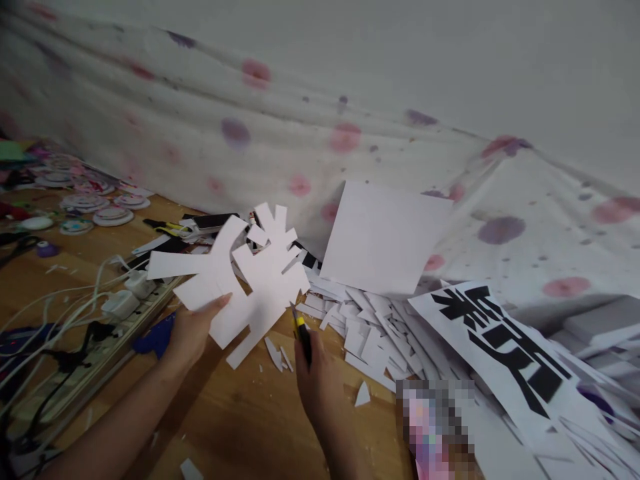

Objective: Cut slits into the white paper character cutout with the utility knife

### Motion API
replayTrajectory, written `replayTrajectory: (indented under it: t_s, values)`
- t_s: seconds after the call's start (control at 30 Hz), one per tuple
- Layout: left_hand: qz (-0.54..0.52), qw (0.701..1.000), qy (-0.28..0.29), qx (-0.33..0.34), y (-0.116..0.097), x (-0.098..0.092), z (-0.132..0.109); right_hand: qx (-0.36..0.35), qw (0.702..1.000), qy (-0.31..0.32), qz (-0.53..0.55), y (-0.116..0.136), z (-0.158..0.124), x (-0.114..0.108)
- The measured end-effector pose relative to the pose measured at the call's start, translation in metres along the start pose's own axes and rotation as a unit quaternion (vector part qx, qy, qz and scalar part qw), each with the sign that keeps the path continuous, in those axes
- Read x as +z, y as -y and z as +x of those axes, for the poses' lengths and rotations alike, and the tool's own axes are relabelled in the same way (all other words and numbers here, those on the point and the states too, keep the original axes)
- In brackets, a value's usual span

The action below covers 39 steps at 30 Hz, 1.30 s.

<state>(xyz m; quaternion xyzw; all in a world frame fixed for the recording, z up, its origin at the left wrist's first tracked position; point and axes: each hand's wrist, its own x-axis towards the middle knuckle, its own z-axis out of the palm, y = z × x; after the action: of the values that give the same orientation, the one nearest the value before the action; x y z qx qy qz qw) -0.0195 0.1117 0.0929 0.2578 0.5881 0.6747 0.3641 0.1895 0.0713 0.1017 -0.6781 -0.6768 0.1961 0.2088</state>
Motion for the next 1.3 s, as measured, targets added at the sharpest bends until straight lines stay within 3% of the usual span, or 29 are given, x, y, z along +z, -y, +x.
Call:
replayTrajectory:
  t_s: [0.1,0.2,0.33,0.5,0.67,0.77,0.83,0.9,1.03,1.1,1.2,1.3]
  values:
    - [-0.136,0.983,-0.034,-0.115,-0.009,0.003,-0.003,0.081,0.995,-0.044,0.026,-0.033,-0.005,-0.001]
    - [-0.177,0.972,-0.046,-0.15,-0.014,0.003,-0.008,0.142,0.986,-0.087,-0.004,-0.069,-0.012,0.004]
    - [-0.191,0.969,-0.044,-0.154,-0.011,0.003,-0.015,0.11,0.987,-0.121,0.007,-0.105,-0.025,0.02]
    - [-0.198,0.963,-0.027,-0.179,-0.005,0.0,-0.024,0.107,0.986,-0.128,-0.001,-0.12,-0.04,0.037]
    - [-0.2,0.958,-0.014,-0.208,-0.004,-0.002,-0.032,0.104,0.985,-0.137,0.019,-0.117,-0.042,0.039]
    - [-0.214,0.952,0.002,-0.22,-0.007,0.001,-0.041,0.073,0.972,-0.17,0.143,-0.099,-0.039,0.041]
    - [-0.224,0.946,0.019,-0.234,-0.007,0.007,-0.05,0.057,0.94,-0.155,0.297,-0.078,-0.037,0.045]
    - [-0.23,0.941,0.04,-0.244,-0.004,0.014,-0.062,0.051,0.883,-0.103,0.456,-0.056,-0.033,0.049]
    - [-0.199,0.947,0.074,-0.241,0.009,0.022,-0.083,0.159,0.796,-0.089,0.577,-0.023,-0.022,0.044]
    - [-0.18,0.947,0.115,-0.242,0.012,0.02,-0.088,0.213,0.773,-0.125,0.585,-0.018,-0.017,0.036]
    - [-0.174,0.94,0.194,-0.219,0.009,0.009,-0.081,0.247,0.76,-0.161,0.58,-0.025,-0.013,0.026]
    - [-0.14,0.951,0.201,-0.188,0.004,-0.001,-0.068,0.244,0.76,-0.169,0.578,-0.037,-0.01,0.021]
